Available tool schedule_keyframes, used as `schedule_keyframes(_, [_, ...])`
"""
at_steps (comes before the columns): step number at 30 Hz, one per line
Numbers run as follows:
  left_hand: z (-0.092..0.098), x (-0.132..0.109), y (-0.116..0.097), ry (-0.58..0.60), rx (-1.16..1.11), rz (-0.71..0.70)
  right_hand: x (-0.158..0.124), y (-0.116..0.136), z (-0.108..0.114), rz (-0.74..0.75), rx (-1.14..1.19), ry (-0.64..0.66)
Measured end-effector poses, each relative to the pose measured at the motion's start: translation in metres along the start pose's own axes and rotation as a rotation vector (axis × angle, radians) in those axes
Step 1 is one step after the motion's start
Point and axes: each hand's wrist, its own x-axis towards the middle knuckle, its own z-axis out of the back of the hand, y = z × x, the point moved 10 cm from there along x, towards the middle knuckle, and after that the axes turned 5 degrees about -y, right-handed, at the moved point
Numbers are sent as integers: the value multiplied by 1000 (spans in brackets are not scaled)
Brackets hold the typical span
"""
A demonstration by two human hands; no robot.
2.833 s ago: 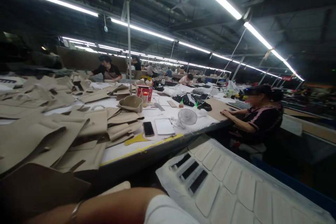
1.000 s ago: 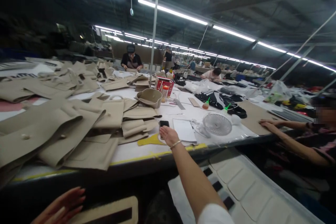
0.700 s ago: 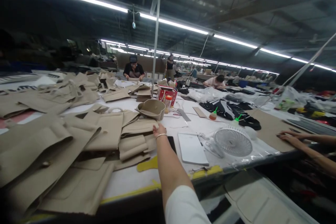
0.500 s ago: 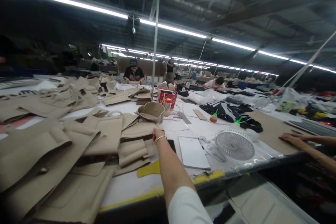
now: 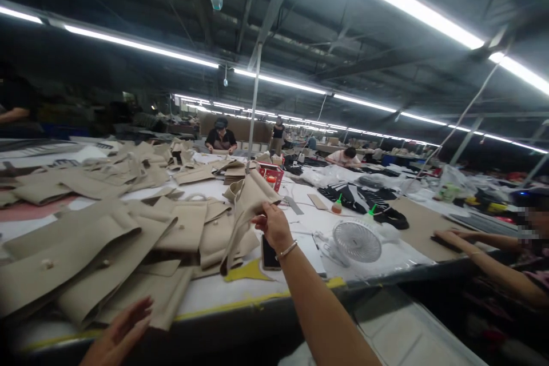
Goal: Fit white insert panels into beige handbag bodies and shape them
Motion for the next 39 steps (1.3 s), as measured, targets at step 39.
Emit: schedule_keyframes(39, [2,-84,-196,-185,561,-744,-271,-16,-91,168,-1034,844])
